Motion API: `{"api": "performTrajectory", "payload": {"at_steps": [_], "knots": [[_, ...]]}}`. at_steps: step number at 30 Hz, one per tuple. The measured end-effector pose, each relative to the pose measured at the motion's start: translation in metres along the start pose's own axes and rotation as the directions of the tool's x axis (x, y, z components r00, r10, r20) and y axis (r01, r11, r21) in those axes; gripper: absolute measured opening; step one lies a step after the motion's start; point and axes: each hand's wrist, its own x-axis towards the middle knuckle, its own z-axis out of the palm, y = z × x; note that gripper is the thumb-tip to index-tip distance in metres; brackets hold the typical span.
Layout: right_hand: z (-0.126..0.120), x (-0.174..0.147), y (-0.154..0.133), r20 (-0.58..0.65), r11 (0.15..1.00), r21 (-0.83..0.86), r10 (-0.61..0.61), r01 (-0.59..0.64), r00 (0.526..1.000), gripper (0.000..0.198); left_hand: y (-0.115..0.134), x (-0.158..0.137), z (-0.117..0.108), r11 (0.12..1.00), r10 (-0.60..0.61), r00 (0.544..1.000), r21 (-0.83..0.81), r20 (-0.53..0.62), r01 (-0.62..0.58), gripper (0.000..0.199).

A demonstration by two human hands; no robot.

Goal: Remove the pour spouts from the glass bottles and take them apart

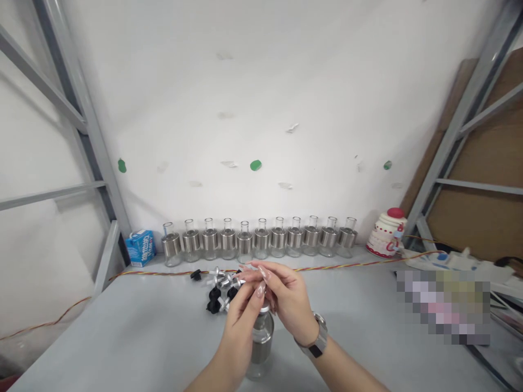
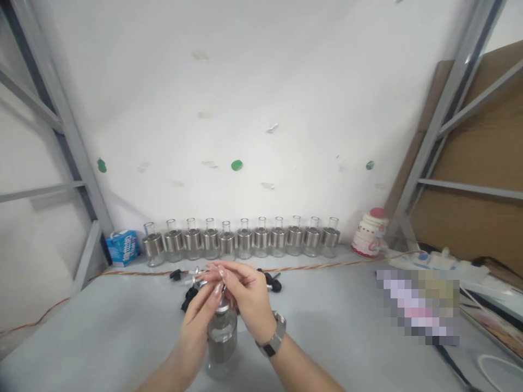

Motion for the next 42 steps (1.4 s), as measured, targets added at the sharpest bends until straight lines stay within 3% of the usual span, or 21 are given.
{"api": "performTrajectory", "payload": {"at_steps": [6,10,16,21,24,26,29,33,35,38,42], "knots": [[0.001,0.001,-0.001,0.028,0.989,0.125,0.074,-0.077,0.997,0.022,-0.008,-0.002,-0.004,0.999,0.015,0.999,0.031,-0.032,-0.014,0.037],[0.0,0.001,-0.001,0.044,0.99,0.102,0.09,-0.094,0.995,0.021,-0.01,-0.004,-0.005,1.0,-0.012,0.999,0.018,-0.052,0.013,0.042],[-0.005,0.001,0.0,0.071,0.999,0.03,0.034,-0.037,0.997,0.02,0.001,-0.007,0.001,0.997,0.031,0.999,0.069,0.019,-0.032,0.045],[-0.01,0.001,-0.009,0.091,0.965,-0.26,-0.019,0.042,0.996,0.018,0.0,-0.007,0.003,0.984,0.121,0.991,0.126,0.054,-0.127,0.038],[-0.012,-0.001,-0.019,0.021,0.861,-0.492,-0.138,0.131,0.99,0.017,-0.004,-0.007,0.002,0.965,0.18,0.978,0.174,0.103,-0.196,0.035],[-0.012,-0.002,-0.026,0.018,0.786,-0.603,-0.152,0.132,0.988,0.02,-0.003,-0.007,0.002,0.95,0.21,0.97,0.208,0.126,-0.233,0.034],[-0.013,0.003,-0.04,0.155,0.661,-0.743,0.009,0.11,0.988,0.024,-0.001,-0.007,0.004,0.932,0.235,0.962,0.251,0.137,-0.263,0.032],[-0.014,0.019,-0.065,0.345,0.458,-0.862,0.221,0.215,0.912,0.031,0.0,-0.005,0.005,0.92,0.237,0.961,0.283,0.143,-0.269,0.03],[-0.012,0.026,-0.077,0.395,0.403,-0.876,0.288,0.264,0.873,0.033,-0.002,-0.005,0.003,0.918,0.222,0.962,0.3,0.159,-0.261,0.029],[-0.008,0.03,-0.088,0.432,0.397,-0.876,0.394,0.274,0.811,0.031,-0.002,-0.004,0.0,0.912,0.2,0.961,0.323,0.19,-0.253,0.026],[-0.006,0.026,-0.095,0.435,0.468,-0.862,0.488,0.194,0.756,0.029,0.001,-0.004,0.0,0.896,0.216,0.953,0.345,0.21,-0.28,0.022]]}}
